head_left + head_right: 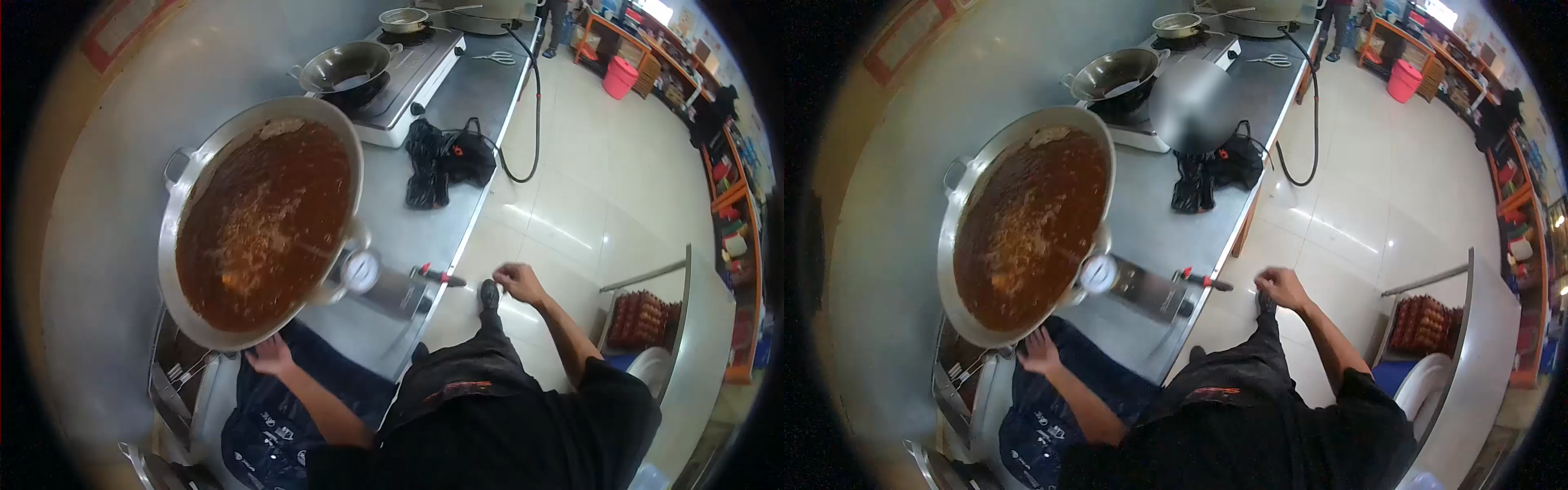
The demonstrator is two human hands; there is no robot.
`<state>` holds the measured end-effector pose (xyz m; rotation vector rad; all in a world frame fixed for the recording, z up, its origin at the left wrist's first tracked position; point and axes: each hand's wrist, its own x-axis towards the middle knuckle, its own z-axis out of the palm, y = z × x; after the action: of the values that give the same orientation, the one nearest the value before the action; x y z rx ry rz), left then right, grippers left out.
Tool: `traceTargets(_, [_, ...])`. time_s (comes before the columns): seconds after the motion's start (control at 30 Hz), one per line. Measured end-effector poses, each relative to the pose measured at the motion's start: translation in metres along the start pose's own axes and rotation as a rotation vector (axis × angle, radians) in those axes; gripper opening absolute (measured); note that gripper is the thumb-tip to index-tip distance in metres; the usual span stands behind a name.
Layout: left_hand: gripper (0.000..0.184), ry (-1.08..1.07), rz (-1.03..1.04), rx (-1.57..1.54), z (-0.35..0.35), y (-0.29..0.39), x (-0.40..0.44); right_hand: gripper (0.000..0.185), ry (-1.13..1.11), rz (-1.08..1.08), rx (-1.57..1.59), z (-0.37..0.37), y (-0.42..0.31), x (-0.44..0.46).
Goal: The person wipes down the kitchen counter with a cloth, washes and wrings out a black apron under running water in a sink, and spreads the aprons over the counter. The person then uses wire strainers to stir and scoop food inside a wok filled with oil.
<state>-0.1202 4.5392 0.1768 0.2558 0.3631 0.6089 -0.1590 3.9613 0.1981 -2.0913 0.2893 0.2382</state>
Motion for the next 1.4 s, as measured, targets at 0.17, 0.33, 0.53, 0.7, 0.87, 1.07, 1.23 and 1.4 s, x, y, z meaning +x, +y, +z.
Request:
traceTargets(0.17, [0.050,0.365,0.368,0.506,-0.029,-0.041,-0.176,0.025,0.479,-0.530,-0.060,-0.057,-0.053,0.201])
traceTargets(0.33, [0.021,0.492,0.537,0.784,0.013,-0.197,-0.285,0.029,0.248,-0.865,-0.588,-0.092,-0.069,0.346])
traceTargets(0.53, [0.032,-0.270,0.163,1.216,0.112,-0.396,-0.230,0.016,-0.419,-0.730,0.183,-0.124,-0.135,0.368])
traceTargets(0.7, [0.051,-0.249,0.576,2.054,0.154,-0.490,-0.149,0.015,-0.404,-0.787,0.368,-0.152,-0.192,0.366])
traceTargets(0.87, [0.032,-0.103,0.512,1.945,0.128,-0.466,-0.129,0.020,0.095,-0.958,0.343,-0.218,-0.243,0.417])
traceTargets(1.07, [0.024,0.075,0.591,0.988,0.169,-0.400,-0.162,0.024,0.266,-0.901,0.524,-0.307,-0.283,0.486])
traceTargets(1.23, [0.034,0.197,0.493,0.646,0.193,-0.373,-0.228,0.020,0.403,-0.869,0.627,-0.346,-0.326,0.446])
traceTargets(1.4, [0.033,0.286,0.597,0.562,0.172,-0.328,-0.329,0.025,0.397,-1.122,0.592,-0.396,-0.352,0.394])
